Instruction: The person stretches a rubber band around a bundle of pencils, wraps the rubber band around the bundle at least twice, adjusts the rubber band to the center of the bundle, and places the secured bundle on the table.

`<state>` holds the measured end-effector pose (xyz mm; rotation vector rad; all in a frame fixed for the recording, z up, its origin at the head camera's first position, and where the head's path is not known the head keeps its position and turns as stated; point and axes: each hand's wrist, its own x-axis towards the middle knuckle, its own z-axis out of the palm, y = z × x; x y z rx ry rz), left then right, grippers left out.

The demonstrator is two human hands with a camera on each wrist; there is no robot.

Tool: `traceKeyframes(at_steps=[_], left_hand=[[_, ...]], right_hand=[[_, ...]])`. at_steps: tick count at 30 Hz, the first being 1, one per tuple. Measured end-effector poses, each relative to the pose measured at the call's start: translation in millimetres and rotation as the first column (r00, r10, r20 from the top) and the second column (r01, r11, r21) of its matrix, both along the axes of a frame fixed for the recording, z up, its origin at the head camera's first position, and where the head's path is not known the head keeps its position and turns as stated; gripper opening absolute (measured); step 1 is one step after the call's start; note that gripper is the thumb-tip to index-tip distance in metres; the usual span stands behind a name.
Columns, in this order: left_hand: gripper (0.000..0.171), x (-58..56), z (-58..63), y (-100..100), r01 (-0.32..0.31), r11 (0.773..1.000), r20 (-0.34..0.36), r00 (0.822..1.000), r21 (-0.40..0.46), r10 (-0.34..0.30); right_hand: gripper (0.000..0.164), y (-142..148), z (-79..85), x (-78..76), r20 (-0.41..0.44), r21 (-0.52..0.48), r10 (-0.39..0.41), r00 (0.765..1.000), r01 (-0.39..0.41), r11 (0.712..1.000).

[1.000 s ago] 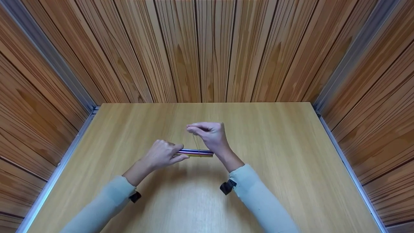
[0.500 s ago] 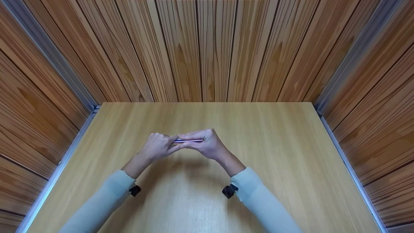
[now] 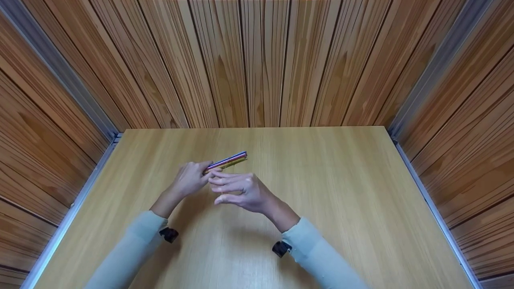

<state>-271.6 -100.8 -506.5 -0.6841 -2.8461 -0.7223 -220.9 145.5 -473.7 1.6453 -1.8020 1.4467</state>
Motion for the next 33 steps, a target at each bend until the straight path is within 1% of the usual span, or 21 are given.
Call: traceKeyframes(at_steps=[2, 4, 6, 7, 9, 11, 13, 14, 17, 18, 19, 21, 22, 24, 26, 27, 28, 30, 33], left_hand=[[0.042, 0.7, -1.2, 3, -0.022, 0.996, 0.058, 0.998, 0.086, 0.017], [0.042, 2.2, -1.7, 6, -0.048, 0.983, 0.119, 0.992, 0.177, 0.027], [0.041, 3.8, -1.8, 9, -0.073, 0.961, 0.164, 0.986, 0.267, 0.029], [0.041, 4.7, -1.4, 11, -0.081, 0.946, 0.18, 0.983, 0.314, 0.025], [0.039, 6.7, -0.9, 15, -0.095, 0.916, 0.194, 0.981, 0.39, 0.019], [0.037, 8.6, 0.0, 20, -0.108, 0.888, 0.181, 0.983, 0.447, 0.028], [0.035, 10.7, 0.2, 23, -0.125, 0.865, 0.163, 0.985, 0.486, 0.051], [0.034, 11.8, 0.0, 25, -0.134, 0.857, 0.148, 0.987, 0.497, 0.069], [0.03, 15.6, 0.2, 28, -0.141, 0.836, 0.075, 0.99, 0.53, 0.12], [0.029, 16.6, 0.1, 28, -0.135, 0.831, 0.041, 0.99, 0.54, 0.134], [0.029, 17.7, 0.3, 28, -0.124, 0.827, 0.0, 0.989, 0.548, 0.148], [0.035, 19.6, 0.5, 28, -0.096, 0.819, -0.09, 0.98, 0.565, 0.176], [0.041, 20.0, 0.1, 28, -0.078, 0.818, -0.14, 0.972, 0.57, 0.19], [0.055, 20.4, -0.3, 27, -0.047, 0.821, -0.238, 0.946, 0.57, 0.219], [0.067, 20.9, -1.0, 26, -0.015, 0.829, -0.329, 0.914, 0.559, 0.238], [0.071, 20.8, -1.1, 25, 0.002, 0.837, -0.375, 0.895, 0.547, 0.242], [0.073, 20.6, -0.8, 23, 0.021, 0.851, -0.425, 0.873, 0.525, 0.241], [0.072, 20.0, 0.5, 19, 0.052, 0.886, -0.52, 0.825, 0.46, 0.222], [0.066, 17.6, 4.6, 12, 0.09, 0.942, -0.658, 0.737, 0.322, 0.155]], right_hand=[[0.041, -1, -2.5, 1.3, -0.036, -0.04, -0.022, 0.999, 0.02, 0.999], [0.046, -2, -4.6, 3.1, -0.059, -0.092, -0.06, 0.996, 0.054, 0.994], [0.053, -3, -6.6, 4.6, -0.064, -0.158, -0.113, 0.992, 0.102, 0.982], [0.055, -4, -7.2, 5.4, -0.057, -0.192, -0.145, 0.988, 0.132, 0.972], [0.059, -5, -7.5, 7.1, 0.007, -0.271, -0.181, 0.983, 0.176, 0.946], [0.062, -6, -7.6, 9.0, 0.1, -0.339, -0.208, 0.973, 0.229, 0.912], [0.064, -6, -7.6, 10.0, 0.201, -0.4, -0.2, 0.959, 0.266, 0.877], [0.064, -7, -8.1, 10.3, 0.257, -0.43, -0.178, 0.95, 0.277, 0.859], [0.065, -8, -10.1, 9.3, 0.392, -0.477, -0.14, 0.909, 0.332, 0.814], [0.066, -9, -10.8, 8.5, 0.432, -0.491, -0.119, 0.894, 0.344, 0.8], [0.067, -9, -11.4, 7.8, 0.475, -0.496, -0.105, 0.874, 0.364, 0.788], [0.067, -10, -11.5, 6.4, 0.543, -0.501, -0.08, 0.836, 0.398, 0.769], [0.066, -10, -11.1, 5.6, 0.567, -0.502, -0.068, 0.821, 0.41, 0.762], [0.059, -10, -9.6, 4.5, 0.601, -0.504, -0.046, 0.798, 0.422, 0.754], [0.048, -9, -7.4, 3.5, 0.617, -0.506, -0.025, 0.787, 0.421, 0.753], [0.041, -8, -6.4, 2.9, 0.62, -0.509, -0.011, 0.784, 0.414, 0.755], [0.037, -7, -5.1, 2.3, 0.624, -0.513, 0.004, 0.781, 0.406, 0.756], [0.031, -4, -2.9, 1.2, 0.632, -0.511, 0.018, 0.775, 0.399, 0.762], [0.027, 2, 0.7, -1.3, 0.652, -0.49, 0.031, 0.758, 0.39, 0.78]])
